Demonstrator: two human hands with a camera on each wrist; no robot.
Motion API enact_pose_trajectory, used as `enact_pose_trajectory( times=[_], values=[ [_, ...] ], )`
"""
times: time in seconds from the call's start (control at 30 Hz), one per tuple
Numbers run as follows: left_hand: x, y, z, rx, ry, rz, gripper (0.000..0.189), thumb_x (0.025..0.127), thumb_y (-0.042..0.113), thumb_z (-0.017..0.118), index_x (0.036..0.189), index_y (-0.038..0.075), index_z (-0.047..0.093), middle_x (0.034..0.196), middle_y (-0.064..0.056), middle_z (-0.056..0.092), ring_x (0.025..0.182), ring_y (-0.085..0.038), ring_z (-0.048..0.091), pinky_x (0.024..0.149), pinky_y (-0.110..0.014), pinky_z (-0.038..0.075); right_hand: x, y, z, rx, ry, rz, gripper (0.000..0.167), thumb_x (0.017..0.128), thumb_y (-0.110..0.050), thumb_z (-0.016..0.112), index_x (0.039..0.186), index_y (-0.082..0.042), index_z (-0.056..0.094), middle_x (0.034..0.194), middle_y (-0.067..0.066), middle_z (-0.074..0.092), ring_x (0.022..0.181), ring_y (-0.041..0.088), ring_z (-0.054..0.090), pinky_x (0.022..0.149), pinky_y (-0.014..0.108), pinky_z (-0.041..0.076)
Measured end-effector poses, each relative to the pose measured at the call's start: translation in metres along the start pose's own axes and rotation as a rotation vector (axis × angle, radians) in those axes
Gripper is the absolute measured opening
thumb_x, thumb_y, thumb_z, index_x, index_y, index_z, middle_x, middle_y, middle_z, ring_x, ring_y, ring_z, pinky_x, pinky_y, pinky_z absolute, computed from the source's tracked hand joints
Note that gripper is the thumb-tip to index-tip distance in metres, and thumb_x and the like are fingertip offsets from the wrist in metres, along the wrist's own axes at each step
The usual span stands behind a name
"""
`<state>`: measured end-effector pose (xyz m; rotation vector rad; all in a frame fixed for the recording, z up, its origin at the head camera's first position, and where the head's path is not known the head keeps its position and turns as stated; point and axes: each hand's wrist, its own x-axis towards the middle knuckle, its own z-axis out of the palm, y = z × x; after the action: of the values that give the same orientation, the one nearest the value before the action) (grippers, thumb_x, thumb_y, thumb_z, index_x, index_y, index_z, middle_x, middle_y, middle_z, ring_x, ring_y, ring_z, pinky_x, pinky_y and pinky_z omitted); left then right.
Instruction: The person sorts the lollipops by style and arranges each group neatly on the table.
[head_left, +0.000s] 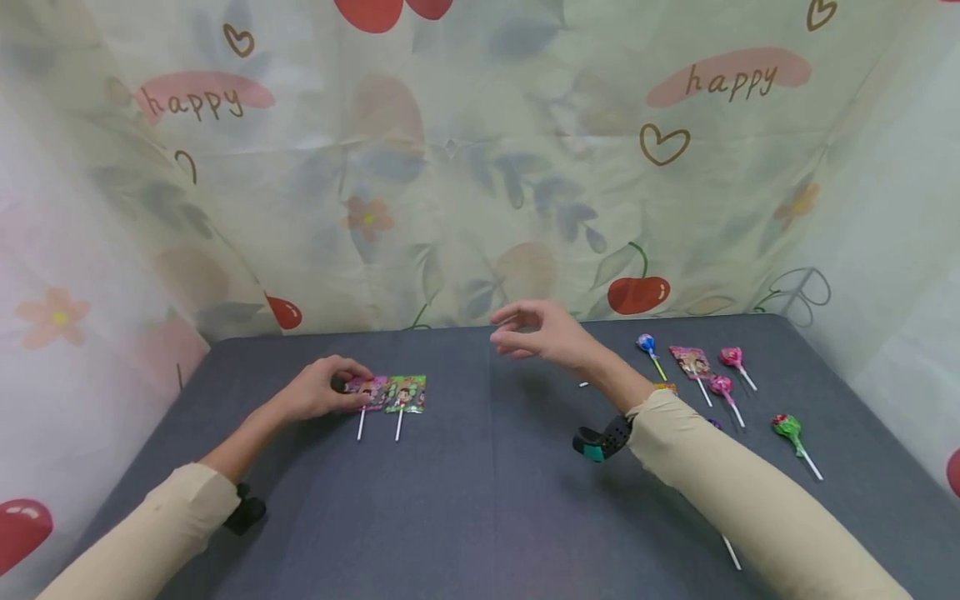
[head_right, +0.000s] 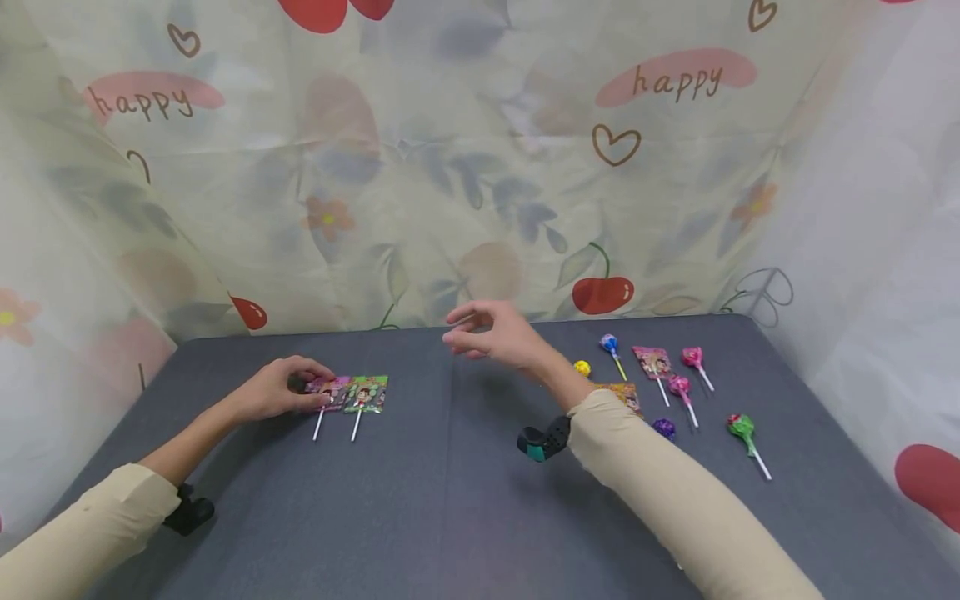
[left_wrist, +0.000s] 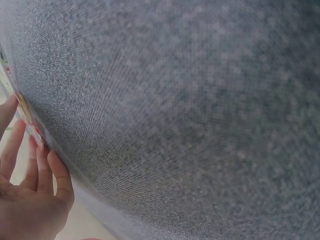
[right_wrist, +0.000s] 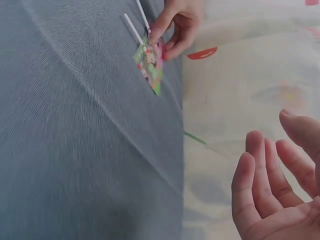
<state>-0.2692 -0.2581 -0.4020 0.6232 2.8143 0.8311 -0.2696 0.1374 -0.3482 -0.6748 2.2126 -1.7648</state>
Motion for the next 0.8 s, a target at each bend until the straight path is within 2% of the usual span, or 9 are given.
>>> enact_pose_trajectory(
  times=[0.17, 0.37, 0.63, 0.8],
  values=[
    [-0.001, 0.001, 0.000, -0.006, -0.001, 0.006, 0.040, 0.090, 0.028, 0.080, 0.122, 0.006, 0.071, 0.119, -0.016, 0.062, 0.108, -0.035, 0.055, 0.092, -0.057, 0.042, -0.025, -0.003, -0.028, -0.045, 0.026, -0.017, 0.033, 0.096, -0.013, 0.073, 0.126, -0.001, 0.065, 0.119, 0.017, 0.066, 0.105, 0.035, 0.066, 0.088, 0.047, 0.053],
    [0.000, 0.001, 0.000, -0.012, -0.005, 0.009, 0.040, 0.090, 0.027, 0.080, 0.122, 0.006, 0.071, 0.118, -0.016, 0.062, 0.107, -0.034, 0.054, 0.092, -0.056, 0.042, -0.058, 0.005, -0.062, -0.141, 0.073, -0.020, 0.032, 0.097, -0.017, 0.072, 0.125, 0.000, 0.066, 0.123, 0.018, 0.064, 0.105, 0.031, 0.066, 0.085, 0.041, 0.054],
    [0.000, -0.002, 0.000, -0.016, -0.008, 0.017, 0.039, 0.090, 0.027, 0.080, 0.122, 0.007, 0.071, 0.118, -0.015, 0.062, 0.108, -0.034, 0.054, 0.091, -0.055, 0.042, -0.095, 0.024, -0.096, -0.207, 0.114, 0.063, 0.032, 0.098, -0.023, 0.072, 0.122, -0.002, 0.067, 0.119, 0.014, 0.065, 0.106, 0.037, 0.063, 0.088, 0.044, 0.053],
    [0.000, -0.002, 0.000, -0.013, -0.006, 0.009, 0.039, 0.090, 0.028, 0.080, 0.122, 0.007, 0.071, 0.118, -0.015, 0.062, 0.108, -0.034, 0.054, 0.092, -0.056, 0.042, -0.116, 0.038, -0.107, -0.218, 0.099, 0.089, 0.036, 0.096, -0.021, 0.073, 0.122, 0.003, 0.065, 0.117, 0.020, 0.066, 0.106, 0.037, 0.064, 0.088, 0.045, 0.053]
  ],
)
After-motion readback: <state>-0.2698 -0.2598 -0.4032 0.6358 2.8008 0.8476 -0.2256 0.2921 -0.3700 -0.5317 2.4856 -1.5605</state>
